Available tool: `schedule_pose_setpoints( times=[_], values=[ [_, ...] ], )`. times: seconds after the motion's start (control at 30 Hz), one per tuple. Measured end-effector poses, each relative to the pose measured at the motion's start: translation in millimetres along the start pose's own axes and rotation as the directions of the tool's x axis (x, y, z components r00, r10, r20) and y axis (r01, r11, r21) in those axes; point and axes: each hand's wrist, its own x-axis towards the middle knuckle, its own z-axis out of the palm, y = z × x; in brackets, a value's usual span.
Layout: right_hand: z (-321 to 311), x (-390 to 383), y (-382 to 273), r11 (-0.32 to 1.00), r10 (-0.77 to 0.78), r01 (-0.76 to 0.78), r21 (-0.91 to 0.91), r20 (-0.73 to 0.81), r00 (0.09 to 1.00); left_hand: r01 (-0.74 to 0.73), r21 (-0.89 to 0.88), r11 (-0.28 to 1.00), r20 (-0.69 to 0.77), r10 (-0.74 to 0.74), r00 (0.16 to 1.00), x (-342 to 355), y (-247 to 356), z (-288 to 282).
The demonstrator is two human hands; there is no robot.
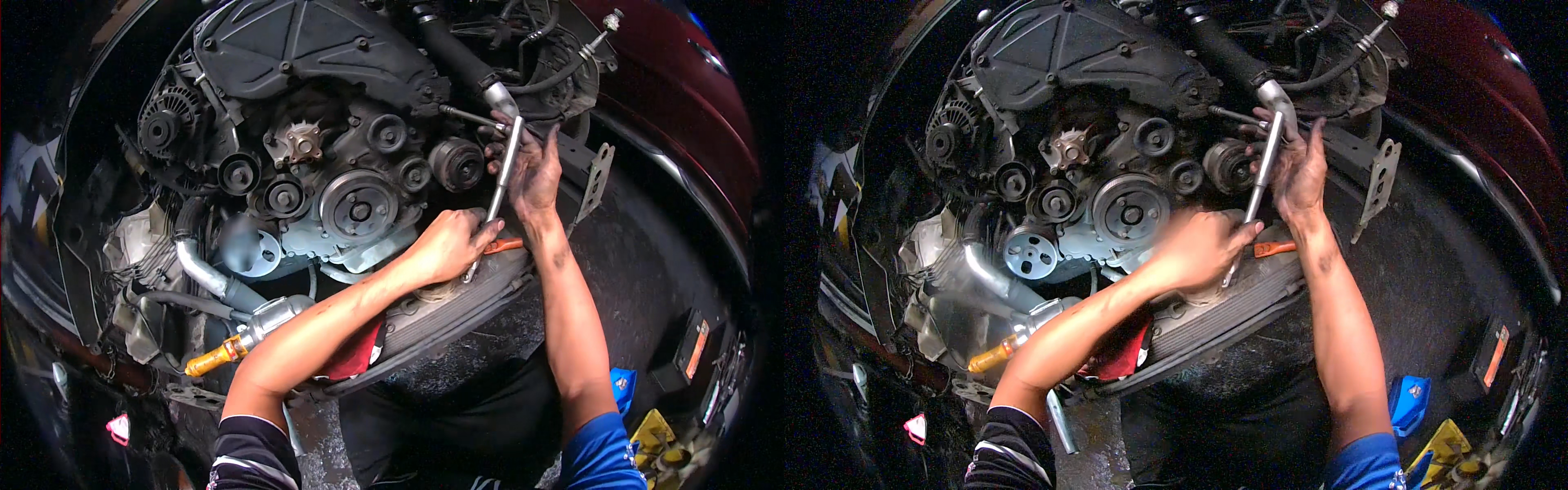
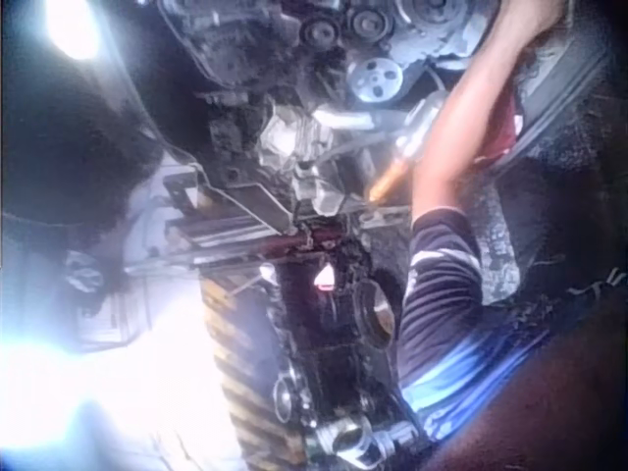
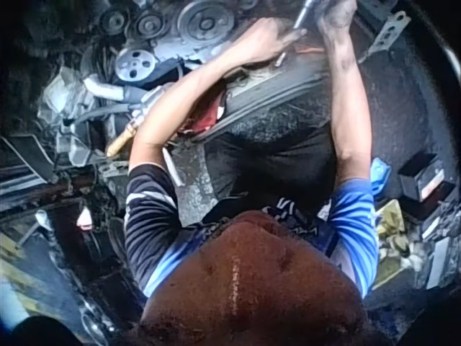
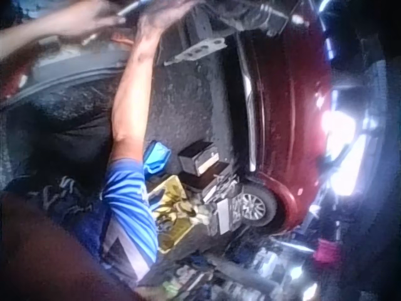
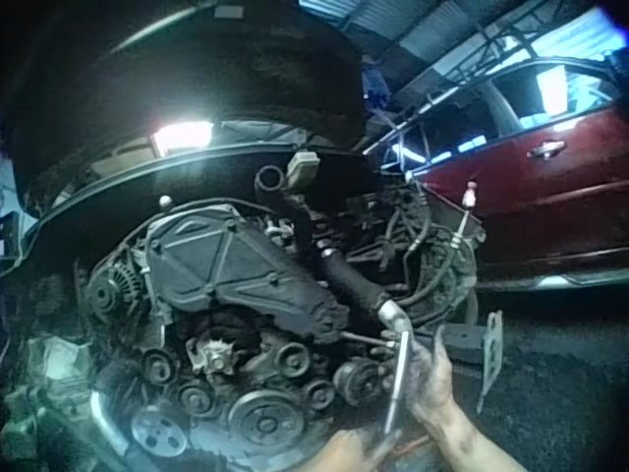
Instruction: The person uses a wrench to turn bolts on a vehicle engine. They use a handheld light to illuminate the workspace and handle engine components including a pipe and bolts.
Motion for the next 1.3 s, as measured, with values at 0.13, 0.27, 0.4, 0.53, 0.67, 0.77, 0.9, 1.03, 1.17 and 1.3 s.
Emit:
schedule_pose_setpoints(
  times=[0.13, 0.27, 0.4, 0.53, 0.67, 0.77, 0.9, 1.03, 1.17, 1.3],
  values=[
    [-7, 4, 7, 0.999, 0.035, -0.035, 0.010, -0.038, 0.999, 0.144, -0.231, 0.962, -0.055, -0.161, 0.985, -5, 14, -13],
    [-8, 3, 8, 0.997, 0.062, -0.061, -0.037, 0.013, 0.998, 0.051, -0.365, 0.930, -0.224, -0.141, 0.964, -4, 7, -22],
    [-14, -1, 5, 0.986, 0.055, -0.085, -0.143, -0.205, 0.977, -0.096, -0.425, 0.900, -0.374, -0.078, 0.924, 2, 10, -34],
    [-25, 9, -13, 0.216, -0.748, 0.209, -0.954, -0.024, 0.663, -0.239, -0.368, 0.899, -0.526, 0.011, 0.850, 21, 15, -53],
    [22, -19, -56, 0.607, -0.400, 0.384, -0.696, 0.150, 0.904, -0.331, 0.012, 0.943, -0.544, 0.284, 0.790, 42, 36, -81],
    [40, -25, -56, 0.378, -0.357, 0.397, -0.836, 0.264, 0.896, -0.330, 0.101, 0.939, -0.471, 0.337, 0.815, 66, 62, -82],
    [24, -18, -58, 0.426, -0.494, 0.407, -0.808, 0.169, 0.853, -0.447, 0.085, 0.890, -0.421, 0.439, 0.794, 105, 77, -71],
    [-2, -10, -57, 0.555, -0.446, 0.213, -0.804, -0.072, 0.892, -0.399, 0.078, 0.914, -0.386, 0.397, 0.833, 122, 20, -61],
    [-2, -8, -31, 0.495, -0.463, 0.130, -0.859, -0.134, 0.876, -0.219, 0.299, 0.929, -0.228, 0.292, 0.929, 107, -40, -45],
    [-6, -2, -22, 0.521, -0.442, 0.147, -0.841, -0.118, 0.889, -0.273, 0.311, 0.911, -0.336, 0.374, 0.864, 113, -48, -30]
  ],
)
